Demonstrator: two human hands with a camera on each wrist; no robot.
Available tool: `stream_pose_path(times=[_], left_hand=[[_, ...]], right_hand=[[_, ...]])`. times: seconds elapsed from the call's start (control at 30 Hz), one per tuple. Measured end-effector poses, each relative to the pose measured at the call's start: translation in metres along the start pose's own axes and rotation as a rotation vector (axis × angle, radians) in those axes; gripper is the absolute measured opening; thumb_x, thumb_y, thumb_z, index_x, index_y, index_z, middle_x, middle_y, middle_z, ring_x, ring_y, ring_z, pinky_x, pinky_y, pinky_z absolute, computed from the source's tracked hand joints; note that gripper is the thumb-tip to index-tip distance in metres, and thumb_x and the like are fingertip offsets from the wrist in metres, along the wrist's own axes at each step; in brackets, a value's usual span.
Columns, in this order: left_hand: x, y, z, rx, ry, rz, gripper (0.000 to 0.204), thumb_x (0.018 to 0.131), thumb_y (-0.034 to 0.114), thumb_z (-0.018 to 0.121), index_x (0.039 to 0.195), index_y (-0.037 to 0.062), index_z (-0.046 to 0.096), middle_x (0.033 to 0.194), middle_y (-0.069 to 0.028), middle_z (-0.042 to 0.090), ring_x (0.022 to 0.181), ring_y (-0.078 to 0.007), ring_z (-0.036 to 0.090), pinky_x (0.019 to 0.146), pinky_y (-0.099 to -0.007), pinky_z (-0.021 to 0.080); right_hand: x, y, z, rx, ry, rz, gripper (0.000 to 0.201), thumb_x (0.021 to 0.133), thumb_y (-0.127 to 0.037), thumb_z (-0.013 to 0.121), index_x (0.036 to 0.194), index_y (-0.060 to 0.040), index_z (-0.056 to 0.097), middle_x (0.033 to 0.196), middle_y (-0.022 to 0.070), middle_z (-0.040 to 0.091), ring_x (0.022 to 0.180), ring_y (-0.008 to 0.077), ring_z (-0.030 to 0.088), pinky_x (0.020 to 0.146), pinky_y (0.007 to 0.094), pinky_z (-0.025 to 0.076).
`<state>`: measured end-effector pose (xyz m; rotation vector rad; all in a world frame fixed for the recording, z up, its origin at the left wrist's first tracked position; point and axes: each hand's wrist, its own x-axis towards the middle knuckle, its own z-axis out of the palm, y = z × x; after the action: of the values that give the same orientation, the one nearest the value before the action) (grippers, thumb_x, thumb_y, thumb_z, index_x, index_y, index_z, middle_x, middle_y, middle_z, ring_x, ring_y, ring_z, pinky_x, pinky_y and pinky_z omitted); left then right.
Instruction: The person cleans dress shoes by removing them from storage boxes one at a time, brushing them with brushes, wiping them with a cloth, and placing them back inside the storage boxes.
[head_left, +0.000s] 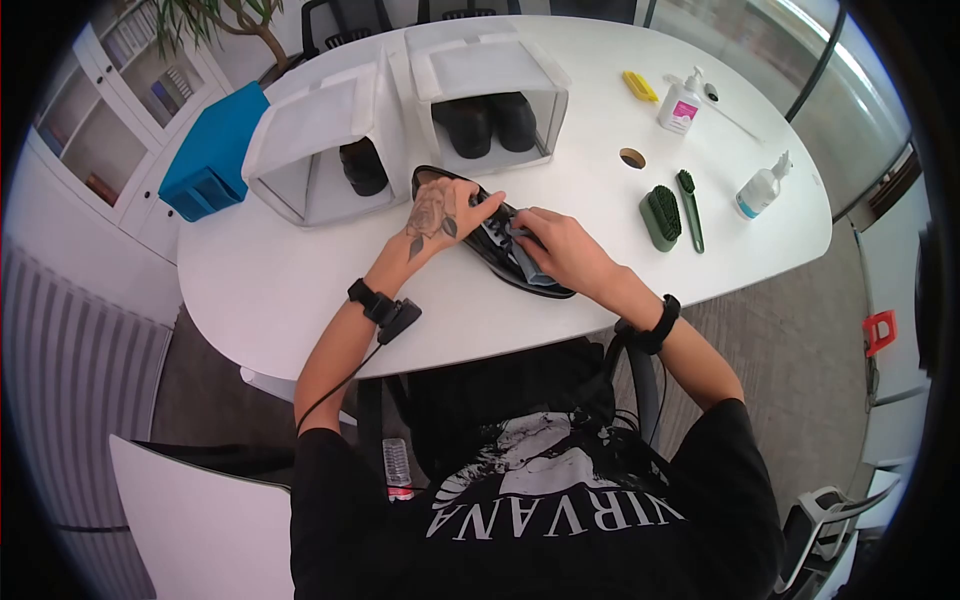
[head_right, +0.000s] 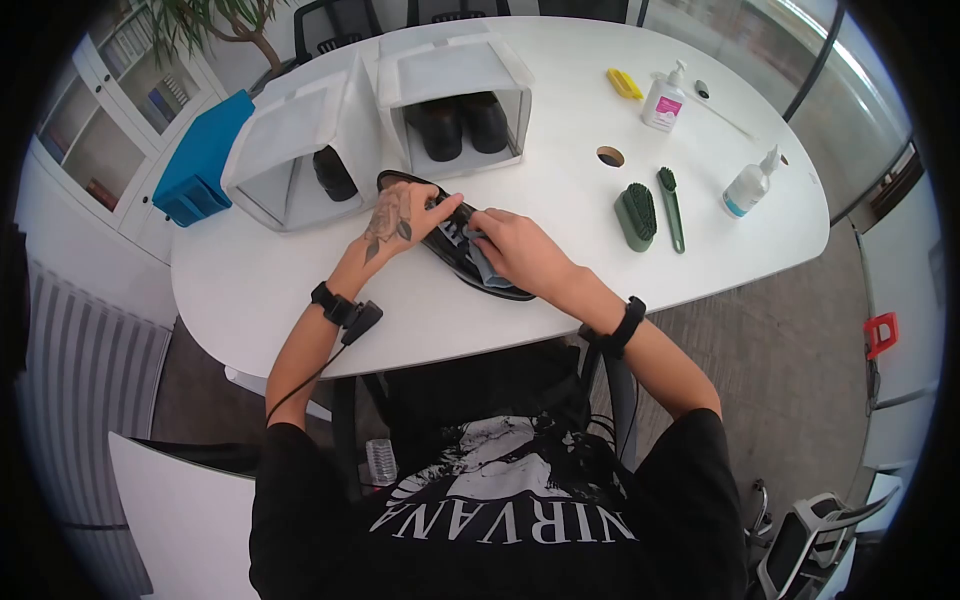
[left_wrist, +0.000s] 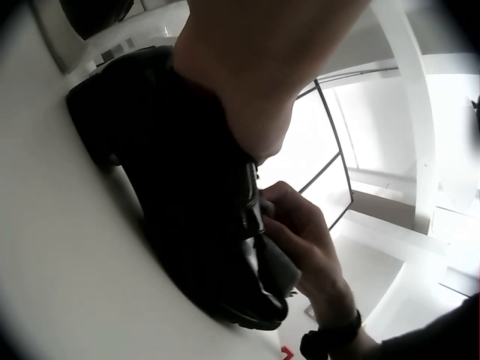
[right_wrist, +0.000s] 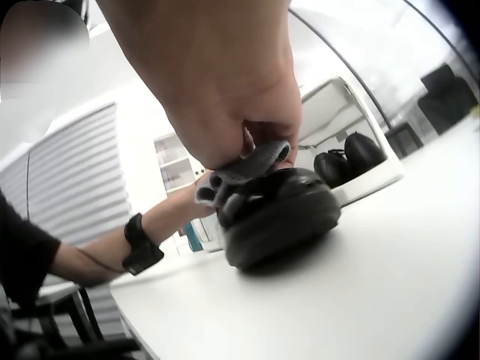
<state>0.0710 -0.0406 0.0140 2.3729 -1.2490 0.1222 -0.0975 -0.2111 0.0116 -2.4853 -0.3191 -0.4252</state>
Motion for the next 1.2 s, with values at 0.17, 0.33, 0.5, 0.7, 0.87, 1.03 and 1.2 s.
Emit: stream_pose_path(times=[0.17,0.33,0.5,0.7,0.87,1.03,1.2], left_hand=[[-0.004,-0.011,0.022,-0.101,0.185,0.046,0.053,0.097,0.047,0.067,0.073,-0.0007,0.072,0.060,-0.0187,0.063,0.058,-0.0352,0.064,0.066,-0.0428,0.052],[-0.004,-0.020,0.026,-0.121,0.218,0.068,0.048,0.098,0.047,0.065,0.083,0.0036,0.078,0.065,-0.0157,0.069,0.062,-0.0334,0.069,0.069,-0.0417,0.054],[-0.006,-0.022,0.032,-0.113,0.237,0.067,0.047,0.099,0.047,0.064,0.087,0.0047,0.077,0.064,-0.0158,0.068,0.062,-0.0340,0.067,0.068,-0.0428,0.053],[-0.016,-0.013,0.020,-0.162,0.261,0.036,0.045,0.101,0.043,0.063,0.085,0.0023,0.071,0.066,-0.0205,0.064,0.066,-0.0395,0.066,0.075,-0.0407,0.052],[-0.017,-0.017,0.025,-0.160,0.261,0.037,0.047,0.101,0.047,0.062,0.090,0.0020,0.073,0.069,-0.0198,0.067,0.071,-0.0402,0.068,0.077,-0.0440,0.053],[-0.014,-0.019,0.030,-0.169,0.267,0.092,0.045,0.101,0.044,0.062,0.087,0.0023,0.073,0.066,-0.0171,0.067,0.066,-0.0366,0.068,0.071,-0.0438,0.053],[-0.014,-0.018,0.026,-0.194,0.248,0.091,0.046,0.102,0.044,0.061,0.085,0.0029,0.071,0.061,-0.0151,0.063,0.060,-0.0366,0.064,0.067,-0.0448,0.052]], right_hand=[[-0.038,-0.011,-0.026,-0.145,-0.182,-0.036,0.020,0.093,-0.004,0.064,0.111,0.0008,0.061,0.101,0.0179,0.064,0.093,0.0399,0.067,0.081,0.0492,0.055],[-0.024,-0.032,-0.040,-0.203,-0.235,-0.103,0.017,0.092,-0.003,0.064,0.109,0.0007,0.062,0.103,0.0164,0.062,0.092,0.0383,0.067,0.082,0.0471,0.056],[0.017,-0.040,0.000,-0.229,-0.159,-0.347,0.016,0.088,-0.002,0.065,0.104,0.0007,0.064,0.103,0.0136,0.060,0.093,0.0333,0.066,0.082,0.0420,0.057],[-0.016,-0.026,0.007,-0.391,-0.329,-0.373,0.019,0.085,-0.003,0.067,0.103,0.0008,0.065,0.104,0.0109,0.059,0.096,0.0291,0.067,0.081,0.0379,0.059],[-0.048,-0.029,-0.025,-0.239,-0.309,-0.133,0.017,0.090,-0.004,0.067,0.106,0.0000,0.064,0.105,0.0136,0.061,0.089,0.0361,0.068,0.078,0.0432,0.057],[-0.029,-0.033,-0.033,-0.221,-0.216,-0.124,0.016,0.094,-0.005,0.067,0.109,-0.0007,0.065,0.103,0.0147,0.063,0.088,0.0384,0.067,0.077,0.0466,0.055],[0.012,-0.030,-0.002,-0.362,-0.195,-0.320,0.022,0.091,-0.006,0.070,0.112,-0.0015,0.066,0.102,0.0131,0.059,0.088,0.0342,0.067,0.078,0.0428,0.058]])
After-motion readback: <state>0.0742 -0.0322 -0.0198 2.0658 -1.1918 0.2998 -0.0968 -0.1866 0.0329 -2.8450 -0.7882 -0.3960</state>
